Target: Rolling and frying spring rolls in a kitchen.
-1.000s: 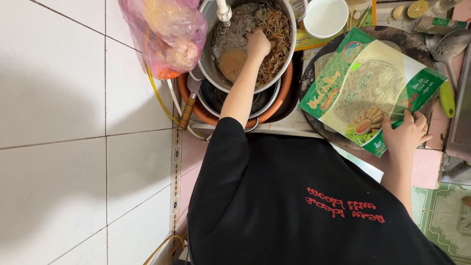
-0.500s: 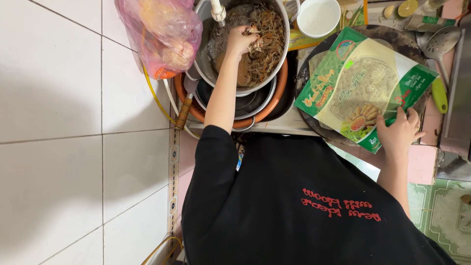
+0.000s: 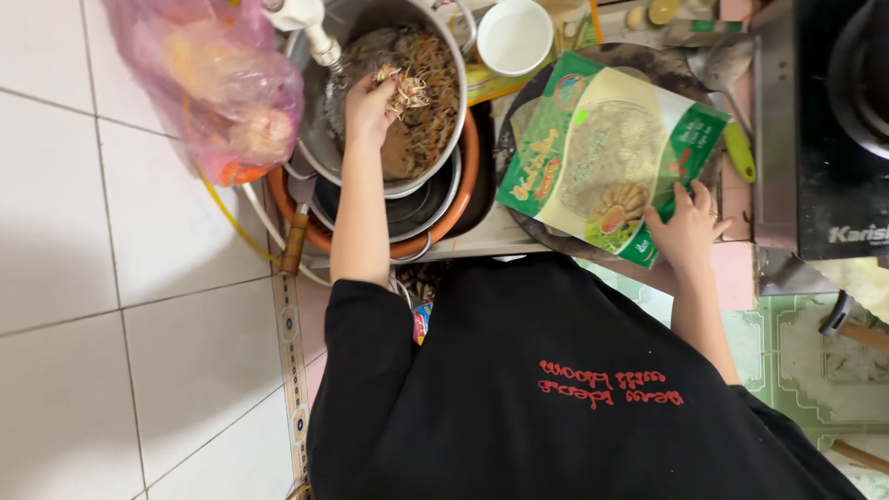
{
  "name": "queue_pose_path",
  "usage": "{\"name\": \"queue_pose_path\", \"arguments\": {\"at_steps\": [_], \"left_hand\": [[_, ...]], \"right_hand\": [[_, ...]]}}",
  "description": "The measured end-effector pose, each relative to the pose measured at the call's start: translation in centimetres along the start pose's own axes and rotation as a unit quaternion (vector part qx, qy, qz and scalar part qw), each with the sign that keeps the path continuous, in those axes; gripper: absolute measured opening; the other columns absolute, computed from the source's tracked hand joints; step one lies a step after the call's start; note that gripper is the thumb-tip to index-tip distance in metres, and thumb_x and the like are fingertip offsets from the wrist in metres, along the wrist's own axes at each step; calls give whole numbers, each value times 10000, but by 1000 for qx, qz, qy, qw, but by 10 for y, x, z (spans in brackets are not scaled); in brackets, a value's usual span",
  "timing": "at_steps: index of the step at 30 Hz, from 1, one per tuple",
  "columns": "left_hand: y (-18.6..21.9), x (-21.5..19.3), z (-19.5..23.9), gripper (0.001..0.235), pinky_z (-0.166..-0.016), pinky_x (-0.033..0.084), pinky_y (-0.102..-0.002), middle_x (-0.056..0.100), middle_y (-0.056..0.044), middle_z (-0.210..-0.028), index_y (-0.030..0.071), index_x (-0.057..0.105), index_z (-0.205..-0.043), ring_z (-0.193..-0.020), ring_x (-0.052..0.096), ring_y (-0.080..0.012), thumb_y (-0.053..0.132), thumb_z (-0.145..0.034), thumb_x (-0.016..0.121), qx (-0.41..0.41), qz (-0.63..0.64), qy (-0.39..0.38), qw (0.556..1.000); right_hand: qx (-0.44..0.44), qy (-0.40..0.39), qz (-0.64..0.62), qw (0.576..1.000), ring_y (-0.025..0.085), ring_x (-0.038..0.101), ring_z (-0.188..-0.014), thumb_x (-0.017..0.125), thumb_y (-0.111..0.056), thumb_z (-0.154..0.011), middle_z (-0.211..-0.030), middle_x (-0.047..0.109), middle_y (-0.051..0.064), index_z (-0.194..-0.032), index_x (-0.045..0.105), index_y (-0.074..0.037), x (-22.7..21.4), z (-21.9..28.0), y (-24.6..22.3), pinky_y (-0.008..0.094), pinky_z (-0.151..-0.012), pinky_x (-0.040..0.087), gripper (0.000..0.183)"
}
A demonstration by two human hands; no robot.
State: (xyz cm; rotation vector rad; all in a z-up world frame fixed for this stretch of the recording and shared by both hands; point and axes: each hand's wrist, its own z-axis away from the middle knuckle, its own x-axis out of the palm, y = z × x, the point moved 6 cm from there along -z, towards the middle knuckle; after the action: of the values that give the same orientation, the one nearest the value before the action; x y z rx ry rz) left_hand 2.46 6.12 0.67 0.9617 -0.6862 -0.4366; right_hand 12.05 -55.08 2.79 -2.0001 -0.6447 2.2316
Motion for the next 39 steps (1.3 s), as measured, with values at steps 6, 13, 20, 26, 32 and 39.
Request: {"name": "queue_pose_path", "arguments": {"at_steps": [6,13,20,26,32,39], "left_hand": [[28,127,63,341,-765,672,-334,731,-107,-1068,-5,685,-1237,-882,738,-174,43,-900,717,-7,-39,-86,996],[-91,260,69,318,-707,637,-302,778,-79,-936,10,714,-1178,-798,763,-172,118,-886,777,123,-211,-209,947],[-135,262,117,319,-921,586,-359,685,-141,-1174,49,676,-1222,-1061,727,-285,126,-928,775,312,-401,-53,860],[-98,261,152,703,-870,534,-435,591,-215,-1276,9,536,-1360,-1101,632,-385,93,-724,824,353,-476,-102,799],[-124,244,133,528,-918,548,-432,618,-170,-1268,41,583,-1294,-1117,658,-361,66,-811,796,288,-511,-97,804],[-103,240,146,423,-934,549,-434,686,-102,-1165,122,688,-1222,-1122,674,-317,193,-831,831,186,-573,-98,792]], "right_hand": [[-19,-25,2,1000,479,364,-1425,702,-497,-898,-1595,400,224,-1468,578,-20,-4,-3,-3,836,-1088,61,754],[-39,-35,14,999,441,379,-1450,710,-513,-899,-1521,489,223,-1420,600,4,-20,-13,-8,849,-1077,40,742],[-121,10,-18,992,367,509,-1411,742,-354,-948,-1467,619,148,-1331,667,-24,-54,-41,-59,684,-1198,263,511],[-318,-65,-95,941,372,519,-1406,859,-230,-838,-1511,589,164,-1445,636,-40,-39,-94,-137,465,-1172,443,675],[-473,-142,2,870,436,443,-1335,950,-325,-523,-1506,457,203,-1531,547,-92,-18,-116,-206,523,-1046,403,1111],[-534,-189,79,820,220,583,-1342,870,-290,-827,-1354,610,-20,-1347,670,-242,26,-148,-197,378,-1171,471,560]]}}
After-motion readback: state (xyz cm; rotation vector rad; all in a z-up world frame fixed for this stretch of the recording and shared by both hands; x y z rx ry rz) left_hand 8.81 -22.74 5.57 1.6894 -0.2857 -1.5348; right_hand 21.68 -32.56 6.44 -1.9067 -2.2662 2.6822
